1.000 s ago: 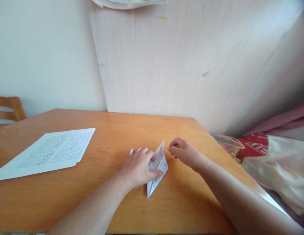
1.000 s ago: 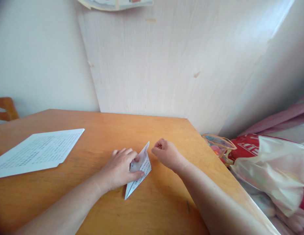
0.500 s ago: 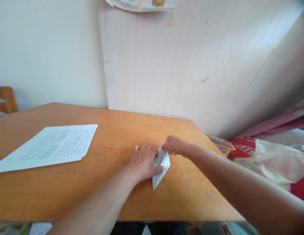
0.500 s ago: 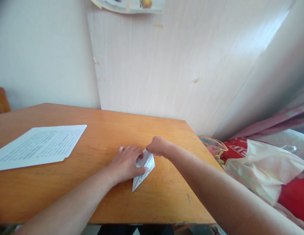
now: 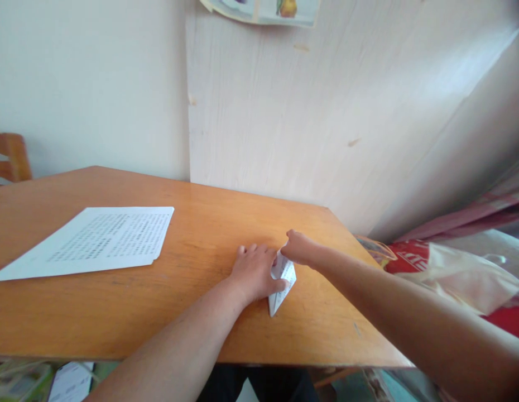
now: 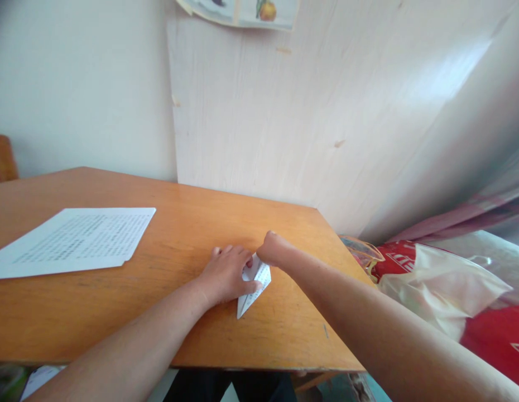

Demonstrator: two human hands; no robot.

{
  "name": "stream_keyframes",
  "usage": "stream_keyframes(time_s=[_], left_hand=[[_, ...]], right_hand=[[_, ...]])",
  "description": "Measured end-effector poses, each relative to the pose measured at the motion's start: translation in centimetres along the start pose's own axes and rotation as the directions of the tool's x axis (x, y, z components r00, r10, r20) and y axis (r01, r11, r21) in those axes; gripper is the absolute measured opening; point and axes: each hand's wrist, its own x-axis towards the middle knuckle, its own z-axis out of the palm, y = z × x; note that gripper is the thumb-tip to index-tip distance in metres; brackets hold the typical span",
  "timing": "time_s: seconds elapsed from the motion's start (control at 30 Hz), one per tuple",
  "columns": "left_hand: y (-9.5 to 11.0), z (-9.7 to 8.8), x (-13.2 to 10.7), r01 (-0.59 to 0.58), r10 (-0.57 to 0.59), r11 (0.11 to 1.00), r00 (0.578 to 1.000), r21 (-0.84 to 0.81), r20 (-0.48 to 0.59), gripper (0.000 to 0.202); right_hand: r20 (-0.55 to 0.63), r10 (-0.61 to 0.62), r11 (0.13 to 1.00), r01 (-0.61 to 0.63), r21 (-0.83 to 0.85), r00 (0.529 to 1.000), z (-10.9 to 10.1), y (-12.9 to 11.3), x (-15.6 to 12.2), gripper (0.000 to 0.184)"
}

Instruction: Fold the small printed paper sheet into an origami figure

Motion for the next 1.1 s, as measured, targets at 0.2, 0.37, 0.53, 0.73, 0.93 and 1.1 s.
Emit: stream_keyframes(time_s=[0.2,0.37,0.53,0.73,0.93,1.1], left_hand=[[0.0,0.2,0.0,0.023,-0.023,1.0,1.0,-0.001,0.0,0.048],[0.0,0.2,0.0,0.023,-0.023,1.0,1.0,-0.007,0.003,0.048],[0.0,-0.1,0.0,0.021,-0.021,0.999,1.0,-0.024,0.022,0.047],[0.0,-0.3,-0.1,0.011,-0.011,1.0,1.0,-0.026,0.022,0.049],[0.0,-0.3,-0.1,0.008,-0.008,1.0,1.0,-0.015,0.018,0.05],[-0.1,-0.2,-0.1,-0.002,0.002,1.0,1.0,-0.004,0.009,0.049]], right_hand=[[0.008,0.012,1.0,-0.012,0.017,1.0,0.8,0.2,0.6,0.054],[0.034,0.028,0.996,-0.031,0.088,0.999,0.4,0.0,0.3,0.05],[0.115,0.031,0.96,-0.062,0.274,0.993,-1.3,0.6,-0.5,0.028],[0.116,0.067,0.897,-0.111,0.428,0.991,-3.1,2.1,-1.1,0.018],[0.138,0.063,0.883,-0.119,0.454,0.988,-3.1,2.6,-1.6,0.023],[0.158,0.043,0.921,-0.101,0.376,0.987,-2.9,1.9,-1.6,0.018]])
